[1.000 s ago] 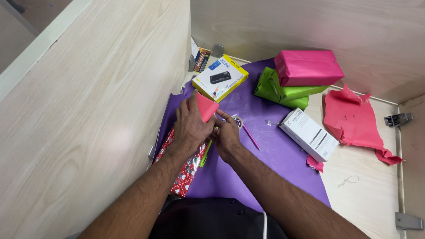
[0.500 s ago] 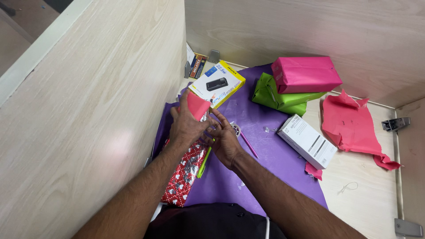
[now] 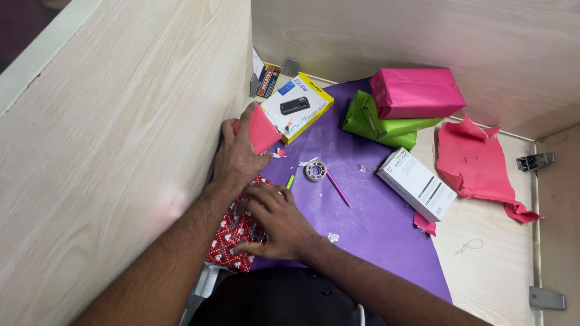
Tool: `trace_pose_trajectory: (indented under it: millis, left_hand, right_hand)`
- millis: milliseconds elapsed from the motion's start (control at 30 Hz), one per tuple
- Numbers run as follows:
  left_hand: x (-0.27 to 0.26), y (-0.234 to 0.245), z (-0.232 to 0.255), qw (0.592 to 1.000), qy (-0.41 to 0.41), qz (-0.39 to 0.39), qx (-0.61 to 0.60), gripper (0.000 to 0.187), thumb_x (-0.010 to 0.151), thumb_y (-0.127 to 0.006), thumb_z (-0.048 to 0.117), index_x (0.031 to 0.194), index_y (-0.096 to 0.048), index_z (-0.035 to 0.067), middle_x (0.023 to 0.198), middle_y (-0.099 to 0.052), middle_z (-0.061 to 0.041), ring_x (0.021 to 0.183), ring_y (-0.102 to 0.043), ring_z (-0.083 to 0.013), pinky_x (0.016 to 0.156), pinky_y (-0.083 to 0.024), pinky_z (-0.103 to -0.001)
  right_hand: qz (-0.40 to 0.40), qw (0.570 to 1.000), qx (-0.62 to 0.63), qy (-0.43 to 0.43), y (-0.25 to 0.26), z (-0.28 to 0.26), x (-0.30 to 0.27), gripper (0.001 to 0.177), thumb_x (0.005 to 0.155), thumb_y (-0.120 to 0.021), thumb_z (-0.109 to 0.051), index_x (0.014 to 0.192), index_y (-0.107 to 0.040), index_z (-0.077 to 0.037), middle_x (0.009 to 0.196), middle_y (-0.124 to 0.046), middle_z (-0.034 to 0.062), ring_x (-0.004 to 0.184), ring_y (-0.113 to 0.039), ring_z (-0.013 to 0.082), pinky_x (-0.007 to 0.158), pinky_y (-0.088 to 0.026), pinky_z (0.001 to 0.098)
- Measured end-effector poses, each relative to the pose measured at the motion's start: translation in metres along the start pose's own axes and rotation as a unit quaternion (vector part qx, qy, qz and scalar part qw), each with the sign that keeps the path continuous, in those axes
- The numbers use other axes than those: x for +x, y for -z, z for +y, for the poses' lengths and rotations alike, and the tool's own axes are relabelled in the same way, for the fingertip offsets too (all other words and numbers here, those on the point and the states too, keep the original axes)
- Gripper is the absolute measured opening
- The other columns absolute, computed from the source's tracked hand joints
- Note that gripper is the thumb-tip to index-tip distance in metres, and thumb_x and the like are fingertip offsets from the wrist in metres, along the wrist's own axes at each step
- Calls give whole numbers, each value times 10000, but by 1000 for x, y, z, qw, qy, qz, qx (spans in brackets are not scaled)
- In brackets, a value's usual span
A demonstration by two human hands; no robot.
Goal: The person wraps a small item in silver foil, folds the edges, and secures it with clear tape. They then pick up a pink-wrapped package and use a pink pen-like tool to press and smooth the tape seams on the package.
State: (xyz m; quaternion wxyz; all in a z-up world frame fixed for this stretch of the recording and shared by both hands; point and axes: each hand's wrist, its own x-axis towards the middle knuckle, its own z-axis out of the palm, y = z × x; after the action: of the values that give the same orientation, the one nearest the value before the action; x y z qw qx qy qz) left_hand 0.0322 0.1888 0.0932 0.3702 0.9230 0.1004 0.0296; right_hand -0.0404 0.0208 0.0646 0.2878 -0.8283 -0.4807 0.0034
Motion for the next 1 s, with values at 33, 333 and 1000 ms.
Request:
trace_pose_trajectory:
  millis: [33, 333, 1000]
  left_hand:
    - [0, 1, 0, 1000, 3, -6, 4, 1137, 708, -899, 160, 1567, -180, 358, 1385, -357, -191, 1226, -568, -456, 970, -573, -527]
    - [-16, 2, -7, 998, -46, 26, 17, 1124, 710, -894, 129, 1576, -196, 292, 1390, -365, -200, 1253, -556, -459, 968, -567, -534]
    - [-37, -16, -23, 986, -94, 62, 124, 1100, 701, -914, 210, 1582, -257, 248, 1329, -384, -243, 1220, -552, -470, 971, -562, -532]
  right_hand:
    - [-25, 1000, 1, 10, -2, -4, -1, 799, 773, -760, -638, 1334, -587, -95, 1478, -482, 203, 1455, -371, 377, 1191, -251, 583]
    - [-51, 991, -83, -95, -18, 21, -3, 696, 853, -710, -614, 1414, -597, -218, 1617, -438, 104, 1564, -286, 301, 1229, -165, 631]
    - [23, 996, -4, -82, -7, 25, -21, 490, 875, -729, -233, 1335, -612, -110, 1473, -538, 133, 1413, -461, 321, 1175, -325, 519]
